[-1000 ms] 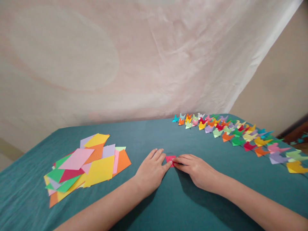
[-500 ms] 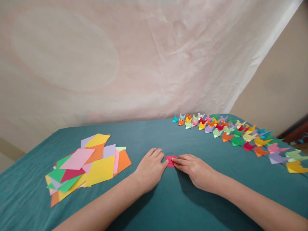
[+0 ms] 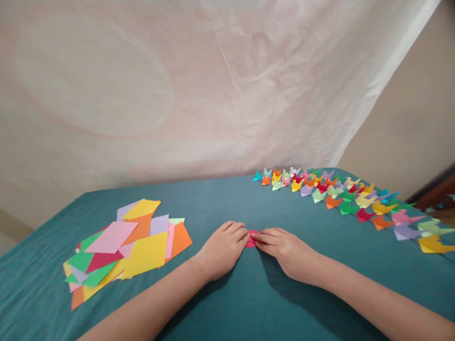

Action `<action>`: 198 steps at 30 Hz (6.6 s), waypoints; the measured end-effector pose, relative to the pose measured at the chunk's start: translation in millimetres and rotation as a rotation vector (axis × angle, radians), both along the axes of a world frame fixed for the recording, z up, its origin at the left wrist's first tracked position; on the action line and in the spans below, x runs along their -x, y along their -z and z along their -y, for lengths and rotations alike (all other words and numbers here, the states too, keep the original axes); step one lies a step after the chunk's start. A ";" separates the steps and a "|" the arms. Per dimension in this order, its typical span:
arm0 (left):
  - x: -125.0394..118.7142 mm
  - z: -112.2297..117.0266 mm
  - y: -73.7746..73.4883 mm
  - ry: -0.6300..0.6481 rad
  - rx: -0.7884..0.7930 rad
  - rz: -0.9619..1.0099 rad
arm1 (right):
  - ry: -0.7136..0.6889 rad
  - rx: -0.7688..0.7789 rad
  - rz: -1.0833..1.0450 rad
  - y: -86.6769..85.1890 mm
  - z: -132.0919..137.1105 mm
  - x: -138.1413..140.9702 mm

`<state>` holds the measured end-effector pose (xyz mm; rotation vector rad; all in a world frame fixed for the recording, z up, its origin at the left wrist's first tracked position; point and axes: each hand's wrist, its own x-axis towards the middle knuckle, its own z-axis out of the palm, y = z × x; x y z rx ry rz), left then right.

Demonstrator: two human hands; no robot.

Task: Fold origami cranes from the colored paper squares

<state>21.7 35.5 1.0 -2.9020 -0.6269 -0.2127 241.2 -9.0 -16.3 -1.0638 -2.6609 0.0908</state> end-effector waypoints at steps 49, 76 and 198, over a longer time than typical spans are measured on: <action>-3.7 -2.2 0.7 -0.052 0.031 0.024 | 0.023 -0.016 0.123 -15.2 3.5 0.5; -5.2 -12.9 15.7 -0.159 0.421 0.414 | 0.042 -0.203 -0.257 15.6 -3.7 0.0; -13.5 -1.7 9.5 -0.067 0.244 0.255 | 0.022 0.612 -0.481 -2.9 -55.7 -15.6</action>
